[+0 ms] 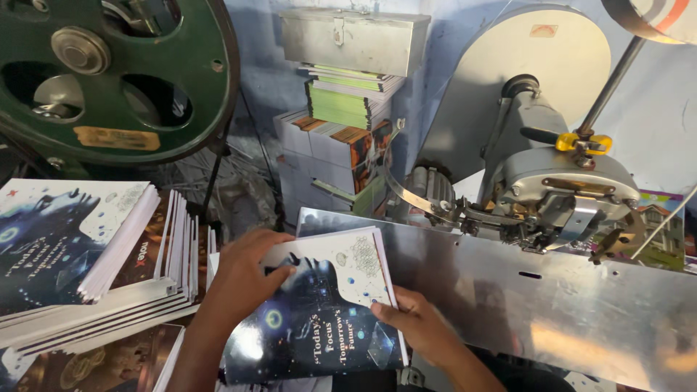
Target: The person repeatedly picks up a book, places it into a binding machine, and removes it after the machine processes it. The person stacks the processed books on the right side of the workspace.
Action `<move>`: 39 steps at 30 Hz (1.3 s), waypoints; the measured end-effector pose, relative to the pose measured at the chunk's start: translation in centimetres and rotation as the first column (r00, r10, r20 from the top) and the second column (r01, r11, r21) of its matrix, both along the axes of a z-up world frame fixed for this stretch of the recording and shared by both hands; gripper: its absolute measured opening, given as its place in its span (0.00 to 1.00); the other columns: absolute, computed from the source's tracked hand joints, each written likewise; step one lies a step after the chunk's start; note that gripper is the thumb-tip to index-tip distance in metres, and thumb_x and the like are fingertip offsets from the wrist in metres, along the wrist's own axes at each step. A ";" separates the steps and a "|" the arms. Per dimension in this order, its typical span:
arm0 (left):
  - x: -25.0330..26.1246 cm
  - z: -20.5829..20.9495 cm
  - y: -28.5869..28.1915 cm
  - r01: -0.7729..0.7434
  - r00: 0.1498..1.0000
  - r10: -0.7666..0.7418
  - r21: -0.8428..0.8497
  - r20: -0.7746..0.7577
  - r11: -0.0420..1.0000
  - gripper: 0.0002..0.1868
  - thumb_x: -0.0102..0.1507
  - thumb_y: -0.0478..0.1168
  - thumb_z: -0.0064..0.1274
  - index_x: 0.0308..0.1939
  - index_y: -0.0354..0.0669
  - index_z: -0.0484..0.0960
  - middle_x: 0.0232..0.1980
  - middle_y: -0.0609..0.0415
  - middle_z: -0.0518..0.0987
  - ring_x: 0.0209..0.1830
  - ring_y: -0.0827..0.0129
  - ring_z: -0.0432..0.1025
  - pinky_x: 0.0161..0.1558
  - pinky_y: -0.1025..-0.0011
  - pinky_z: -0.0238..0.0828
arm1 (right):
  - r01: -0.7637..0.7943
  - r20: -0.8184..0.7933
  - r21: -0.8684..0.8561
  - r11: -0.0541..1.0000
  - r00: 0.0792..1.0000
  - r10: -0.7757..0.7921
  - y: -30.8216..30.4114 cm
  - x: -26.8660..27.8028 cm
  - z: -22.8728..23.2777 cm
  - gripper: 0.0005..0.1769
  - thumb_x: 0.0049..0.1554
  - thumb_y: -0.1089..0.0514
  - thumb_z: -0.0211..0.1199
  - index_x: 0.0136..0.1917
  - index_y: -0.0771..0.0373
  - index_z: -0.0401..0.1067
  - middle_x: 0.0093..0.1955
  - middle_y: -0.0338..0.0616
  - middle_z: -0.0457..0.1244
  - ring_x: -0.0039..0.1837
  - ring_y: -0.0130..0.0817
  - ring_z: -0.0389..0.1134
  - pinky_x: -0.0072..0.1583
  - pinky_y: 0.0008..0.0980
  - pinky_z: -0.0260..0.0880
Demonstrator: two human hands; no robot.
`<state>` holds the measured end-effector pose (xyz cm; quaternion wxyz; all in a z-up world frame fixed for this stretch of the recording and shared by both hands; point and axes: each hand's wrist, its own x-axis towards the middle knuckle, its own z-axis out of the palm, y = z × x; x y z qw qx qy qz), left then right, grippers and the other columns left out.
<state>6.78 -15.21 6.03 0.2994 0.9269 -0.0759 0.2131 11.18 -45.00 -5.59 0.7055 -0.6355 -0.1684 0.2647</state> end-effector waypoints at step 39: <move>-2.4 -10.9 5.7 -0.359 0.887 -0.188 -0.887 -0.421 0.291 0.30 0.56 0.33 0.54 0.64 0.45 0.76 0.58 0.49 0.83 0.53 0.65 0.78 0.54 0.63 0.74 | 0.206 -0.204 0.135 0.969 0.963 -0.177 -2.0 3.5 -1.4 0.31 0.55 0.53 0.66 0.70 0.67 0.70 0.63 0.48 0.70 0.63 0.33 0.68 0.64 0.39 0.68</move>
